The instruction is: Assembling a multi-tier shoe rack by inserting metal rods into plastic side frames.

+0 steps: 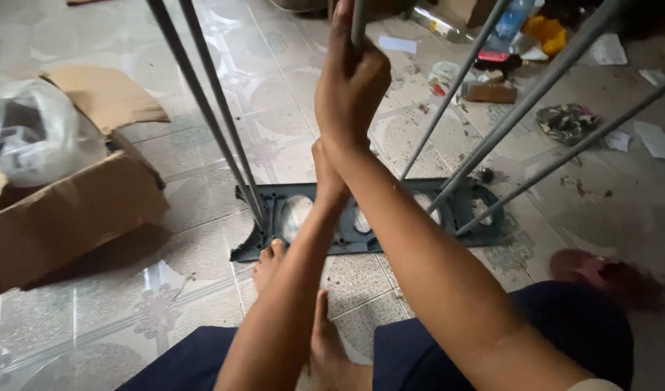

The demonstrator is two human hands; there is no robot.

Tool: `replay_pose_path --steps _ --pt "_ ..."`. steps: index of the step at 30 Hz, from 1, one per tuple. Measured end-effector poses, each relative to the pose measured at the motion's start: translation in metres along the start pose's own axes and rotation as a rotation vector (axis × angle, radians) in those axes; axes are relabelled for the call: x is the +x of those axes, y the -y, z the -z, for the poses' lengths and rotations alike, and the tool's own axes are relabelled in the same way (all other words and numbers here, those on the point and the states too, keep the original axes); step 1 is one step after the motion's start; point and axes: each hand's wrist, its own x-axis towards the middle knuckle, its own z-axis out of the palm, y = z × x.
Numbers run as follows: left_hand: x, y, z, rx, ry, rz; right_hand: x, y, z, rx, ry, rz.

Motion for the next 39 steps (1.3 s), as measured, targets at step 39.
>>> replay_pose_path --steps 39 --pt "-0.015 0.041 0.140 -0.444 0.460 0.386 -0.061 -0.001 0.124 -0.417 0.174 -0.034"
